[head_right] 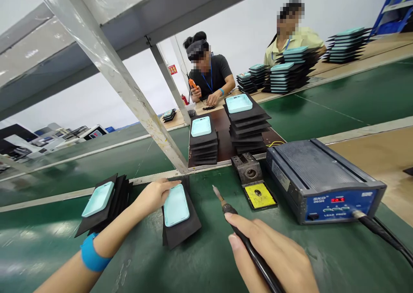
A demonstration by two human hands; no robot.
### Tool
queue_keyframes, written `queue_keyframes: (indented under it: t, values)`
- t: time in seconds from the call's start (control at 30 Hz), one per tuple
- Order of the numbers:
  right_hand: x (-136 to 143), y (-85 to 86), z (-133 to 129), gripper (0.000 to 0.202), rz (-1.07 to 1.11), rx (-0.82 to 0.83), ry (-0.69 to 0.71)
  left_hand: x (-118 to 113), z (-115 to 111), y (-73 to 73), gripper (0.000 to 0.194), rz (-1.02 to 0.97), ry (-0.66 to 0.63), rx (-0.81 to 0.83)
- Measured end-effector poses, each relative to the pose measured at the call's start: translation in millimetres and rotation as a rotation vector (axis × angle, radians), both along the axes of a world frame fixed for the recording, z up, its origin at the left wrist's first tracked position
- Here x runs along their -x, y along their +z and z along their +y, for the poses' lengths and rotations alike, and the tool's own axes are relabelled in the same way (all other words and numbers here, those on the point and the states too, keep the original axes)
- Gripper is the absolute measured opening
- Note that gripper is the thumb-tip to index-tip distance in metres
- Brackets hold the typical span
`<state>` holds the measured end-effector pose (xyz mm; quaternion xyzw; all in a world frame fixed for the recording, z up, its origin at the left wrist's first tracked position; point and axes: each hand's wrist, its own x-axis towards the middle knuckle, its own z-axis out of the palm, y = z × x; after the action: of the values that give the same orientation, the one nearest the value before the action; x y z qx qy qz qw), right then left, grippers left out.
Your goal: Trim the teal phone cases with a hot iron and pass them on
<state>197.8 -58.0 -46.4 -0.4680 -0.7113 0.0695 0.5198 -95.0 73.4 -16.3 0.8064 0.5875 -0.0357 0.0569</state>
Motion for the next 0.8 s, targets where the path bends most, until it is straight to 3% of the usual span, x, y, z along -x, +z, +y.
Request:
queue_keyframes:
  t: [0.1, 0.17, 0.33, 0.47, 0.63, 0.73, 0.8]
  values:
    - [10, -21.6, 11, 0.024, 0.017, -0.025, 0.069, 12, -4, -10.0, 0.048, 0.001, 0.112, -0.053]
    - [15, -38.6, 14, 0.026, 0.026, -0.039, 0.097, 20, -13, -18.1, 0.055, -0.08, 0.253, -0.084]
    - [21, -62.8, 15, 0.03, 0.052, 0.003, 0.151, 27, -39, -52.8, 0.108, -0.713, 0.711, 0.04]
    - [21, -66.9, 14, 0.031, 0.071, 0.024, 0.176, 10, -50, -66.2, 0.12, -1.004, 0.823, -0.01]
    - [19, -63.8, 13, 0.03, 0.11, 0.03, 0.166, -8, -48, -42.2, 0.114, -1.236, 0.806, -0.073]
    - [13, -57.1, 12, 0.031, 0.141, -0.015, 0.131, -18, -49, -18.4, 0.088, -1.277, 0.721, 0.012]
    - [7, -51.8, 9, 0.033, 0.163, -0.06, 0.074, -30, -52, -3.7, 0.066, -1.188, 0.553, 0.097]
